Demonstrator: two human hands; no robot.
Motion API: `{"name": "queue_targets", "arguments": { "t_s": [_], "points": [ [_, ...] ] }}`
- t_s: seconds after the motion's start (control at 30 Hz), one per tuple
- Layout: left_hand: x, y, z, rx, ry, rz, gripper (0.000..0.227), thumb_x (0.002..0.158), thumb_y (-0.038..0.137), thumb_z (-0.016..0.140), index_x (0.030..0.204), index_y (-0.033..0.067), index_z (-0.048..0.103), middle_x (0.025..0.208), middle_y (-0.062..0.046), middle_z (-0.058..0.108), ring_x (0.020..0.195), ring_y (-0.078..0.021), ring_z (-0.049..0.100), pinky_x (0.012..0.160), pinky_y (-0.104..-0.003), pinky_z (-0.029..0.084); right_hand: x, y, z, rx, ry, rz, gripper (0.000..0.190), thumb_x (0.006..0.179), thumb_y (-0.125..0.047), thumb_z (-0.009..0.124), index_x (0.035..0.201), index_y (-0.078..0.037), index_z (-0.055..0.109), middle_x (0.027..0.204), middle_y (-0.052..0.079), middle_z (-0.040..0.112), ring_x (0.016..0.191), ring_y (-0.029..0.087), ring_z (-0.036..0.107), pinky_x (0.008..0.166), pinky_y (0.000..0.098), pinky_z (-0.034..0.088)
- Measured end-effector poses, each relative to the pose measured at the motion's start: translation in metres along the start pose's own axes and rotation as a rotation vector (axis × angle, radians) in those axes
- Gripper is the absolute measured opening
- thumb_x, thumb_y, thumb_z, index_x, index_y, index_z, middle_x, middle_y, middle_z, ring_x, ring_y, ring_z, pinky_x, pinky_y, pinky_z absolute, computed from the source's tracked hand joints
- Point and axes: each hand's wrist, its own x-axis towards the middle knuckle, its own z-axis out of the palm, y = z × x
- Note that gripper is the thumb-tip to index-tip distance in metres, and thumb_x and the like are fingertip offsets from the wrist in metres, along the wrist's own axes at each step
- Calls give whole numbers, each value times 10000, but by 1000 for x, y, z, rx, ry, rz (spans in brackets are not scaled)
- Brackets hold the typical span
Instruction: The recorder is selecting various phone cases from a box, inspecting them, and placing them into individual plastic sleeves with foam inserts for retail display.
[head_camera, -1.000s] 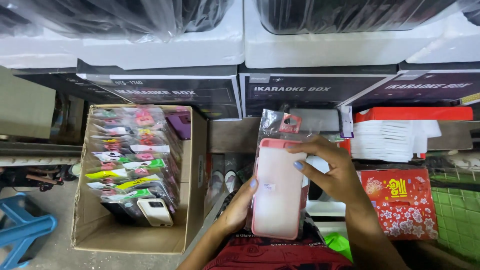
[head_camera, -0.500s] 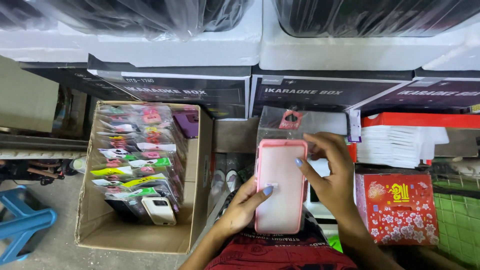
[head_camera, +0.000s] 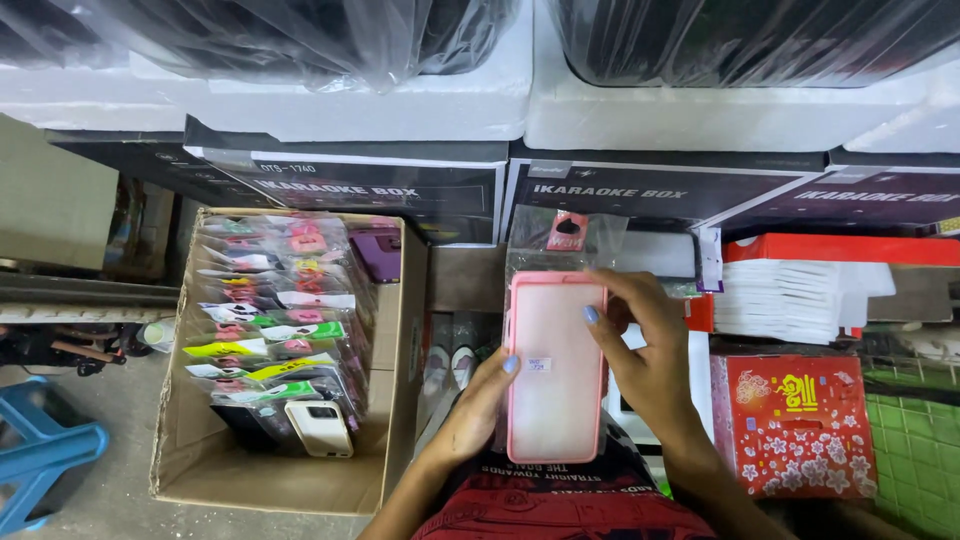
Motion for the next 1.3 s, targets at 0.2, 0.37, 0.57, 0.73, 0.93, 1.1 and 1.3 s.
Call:
{"name": "queue_targets", "arguments": {
  "t_s": [0.2,0.37,0.57,0.73,0.93,1.1,1.3],
  "points": [
    [-1,-8,-4,89,-26,88,570,1043,307,502,1532,21,444,1464,-82,562,1343,-171,509,1157,-325,358,-3,-14,-3,-197,-19,-284,363,917,-81,742,1278,-103,706,1316,94,557,1042,174,623,881,278,539],
    [1,-33,-13,-18,4,57,500,1055,175,501,1532,36,445,1425,-56,583,1291,-141,529,1122,-305,398,-4,-20,-7,-320,-82,-320,380,789,-185,809,1159,-138,736,1410,93,541,1176,259,529,950,348,473],
    [-6,-33,-14,101,-40,94,484,1072,204,491,1534,62,462,1394,-53,605,1263,-136,549,1098,-290,426,-3,-28,-10,-421,-96,-311,466,721,-208,833,1160,-109,714,1401,121,523,1129,247,519,982,428,395],
    [-7,-53,-21,112,-54,1,479,1108,273,490,1491,-10,539,1340,-114,631,1217,-173,568,1071,-313,449,-8,-30,-15,-320,-84,-298,355,701,-150,830,1023,-116,683,1338,122,526,1124,281,485,958,391,429],
    [-3,-71,-36,184,183,-180,691,1003,447,530,1531,16,412,1534,-93,502,1408,-169,457,1167,-304,336,-21,-26,-35,-148,-248,-390,266,791,-73,794,1023,-74,665,1064,44,683,1011,208,674,841,331,525],
    [0,-54,-29,247,216,-175,732,987,493,528,1529,16,404,1549,-94,483,1443,-180,426,1188,-313,304,-31,-2,-72,-76,-338,-346,151,819,-123,787,968,-121,765,963,37,740,823,150,753,617,240,604],
    [0,-29,-22,94,211,-130,664,993,471,494,1503,47,475,1487,-104,559,1381,-194,494,1154,-326,351,-5,-37,-112,579,227,-118,426,712,4,495,1093,43,682,1077,170,732,981,199,745,994,297,585]
  ]
}}
